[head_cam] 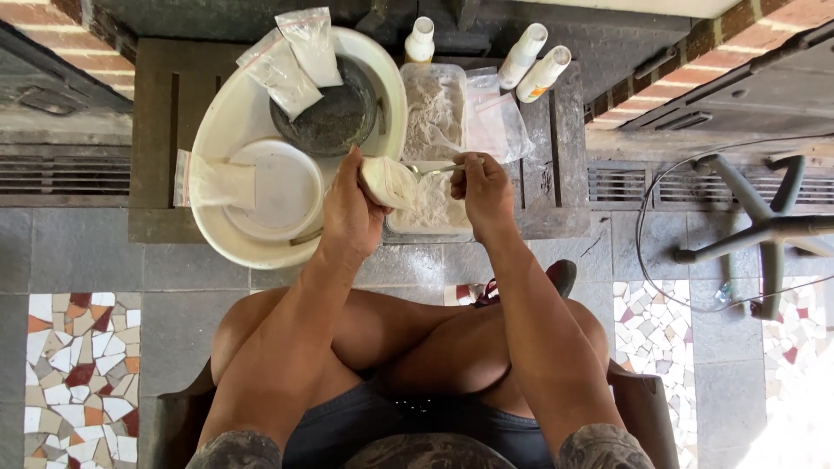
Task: Filling small plastic bags with agricultural powder using a spoon
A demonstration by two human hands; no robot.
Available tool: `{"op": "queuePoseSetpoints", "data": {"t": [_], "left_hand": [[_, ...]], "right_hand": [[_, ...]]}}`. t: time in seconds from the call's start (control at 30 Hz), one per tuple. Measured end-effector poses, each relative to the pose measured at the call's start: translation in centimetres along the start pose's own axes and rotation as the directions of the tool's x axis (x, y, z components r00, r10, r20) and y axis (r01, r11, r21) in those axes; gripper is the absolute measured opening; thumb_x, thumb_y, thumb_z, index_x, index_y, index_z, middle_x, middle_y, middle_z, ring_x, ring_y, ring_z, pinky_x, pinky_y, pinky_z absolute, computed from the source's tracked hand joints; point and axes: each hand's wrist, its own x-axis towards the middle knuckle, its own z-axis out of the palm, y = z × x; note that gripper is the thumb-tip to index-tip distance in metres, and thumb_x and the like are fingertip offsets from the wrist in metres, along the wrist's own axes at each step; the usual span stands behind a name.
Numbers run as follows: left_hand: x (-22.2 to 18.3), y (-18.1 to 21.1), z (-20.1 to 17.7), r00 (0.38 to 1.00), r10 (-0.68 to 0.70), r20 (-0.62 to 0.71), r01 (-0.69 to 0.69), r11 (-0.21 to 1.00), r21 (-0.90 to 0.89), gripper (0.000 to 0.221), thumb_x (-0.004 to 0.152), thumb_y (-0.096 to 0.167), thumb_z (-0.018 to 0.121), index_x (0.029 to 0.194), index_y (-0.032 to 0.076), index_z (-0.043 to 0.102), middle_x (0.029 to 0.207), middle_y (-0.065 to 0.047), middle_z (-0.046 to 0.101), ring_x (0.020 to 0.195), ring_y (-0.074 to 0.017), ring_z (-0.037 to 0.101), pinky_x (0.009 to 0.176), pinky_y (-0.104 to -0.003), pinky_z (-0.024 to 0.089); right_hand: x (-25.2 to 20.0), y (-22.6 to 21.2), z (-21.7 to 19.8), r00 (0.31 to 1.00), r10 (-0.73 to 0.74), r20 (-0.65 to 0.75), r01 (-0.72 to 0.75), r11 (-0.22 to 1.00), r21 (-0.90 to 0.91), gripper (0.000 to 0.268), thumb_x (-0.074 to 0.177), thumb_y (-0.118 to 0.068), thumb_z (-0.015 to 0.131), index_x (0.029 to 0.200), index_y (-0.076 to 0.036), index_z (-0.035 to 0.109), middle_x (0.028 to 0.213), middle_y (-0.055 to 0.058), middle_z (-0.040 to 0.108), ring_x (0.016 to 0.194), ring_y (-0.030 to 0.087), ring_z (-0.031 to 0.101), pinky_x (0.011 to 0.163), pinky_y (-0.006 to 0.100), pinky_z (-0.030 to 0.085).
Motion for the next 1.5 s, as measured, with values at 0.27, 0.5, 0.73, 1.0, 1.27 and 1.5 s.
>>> {"op": "queuePoseSetpoints", "data": {"t": [0.27,0.5,0.73,1.0,1.27,1.5], "left_hand": [[-0.2,-0.1,0.3,1.000,-0.010,0.000,0.010,1.000,0.011,0.031,0.101,0.038,0.059,0.083,0.014,0.051,0.066,-0.007,0.058,0.054,-0.0247,0.060,0.044,-0.032,0.036],[-0.1,0.1,0.4,0.999,-0.021,-0.027,0.022,1.000,0.010,0.029,0.100,0.037,0.060,0.082,0.016,0.051,0.065,-0.006,0.057,0.054,-0.0242,0.059,0.043,-0.033,0.036],[0.0,0.1,0.2,0.999,-0.023,-0.043,0.024,1.000,0.020,0.029,0.100,0.037,0.060,0.082,0.016,0.051,0.066,-0.006,0.056,0.054,-0.0236,0.059,0.043,-0.032,0.037],[0.1,-0.1,-0.1,0.999,-0.009,-0.053,0.011,1.000,0.027,0.031,0.099,0.039,0.061,0.080,0.017,0.051,0.066,-0.005,0.058,0.053,-0.0231,0.059,0.043,-0.033,0.036],[-0.1,0.3,0.1,0.998,-0.001,-0.059,0.002,1.000,0.028,0.030,0.099,0.038,0.063,0.082,0.016,0.049,0.067,-0.006,0.057,0.055,-0.0242,0.059,0.044,-0.033,0.037],[0.1,0.3,0.1,0.996,-0.001,-0.085,0.005,0.999,0.044,0.030,0.099,0.038,0.062,0.083,0.016,0.049,0.068,-0.005,0.057,0.056,-0.0239,0.060,0.045,-0.033,0.036]], "right_hand": [[-0.7,-0.8,-0.2,0.999,0.005,-0.051,-0.007,1.000,-0.021,0.031,0.107,-0.017,0.046,0.097,-0.002,0.071,0.065,0.010,0.063,0.054,0.016,0.063,0.054,0.027,0.059],[-0.4,-0.5,-0.3,0.998,-0.004,-0.066,-0.002,0.995,-0.095,0.031,0.106,-0.017,0.047,0.096,-0.004,0.074,0.065,0.010,0.067,0.053,0.017,0.067,0.054,0.028,0.061],[-0.4,-1.2,-1.9,0.995,0.012,-0.094,-0.035,0.968,-0.248,0.029,0.110,-0.019,0.048,0.103,-0.007,0.073,0.072,0.007,0.069,0.058,0.013,0.066,0.054,0.024,0.059],[0.0,-0.8,-2.6,0.984,0.071,-0.162,-0.108,0.967,-0.231,0.026,0.107,-0.016,0.051,0.099,-0.007,0.073,0.070,0.006,0.067,0.056,0.011,0.065,0.052,0.021,0.057],[0.8,1.3,-2.2,0.988,0.098,-0.121,-0.120,0.974,-0.192,0.028,0.106,-0.015,0.049,0.095,-0.007,0.074,0.067,0.007,0.066,0.054,0.013,0.065,0.050,0.022,0.058],[0.9,1.3,-2.1,0.992,0.085,-0.096,-0.101,0.978,-0.182,0.029,0.107,-0.015,0.049,0.095,-0.004,0.073,0.064,0.007,0.063,0.052,0.013,0.063,0.048,0.022,0.055]]}}
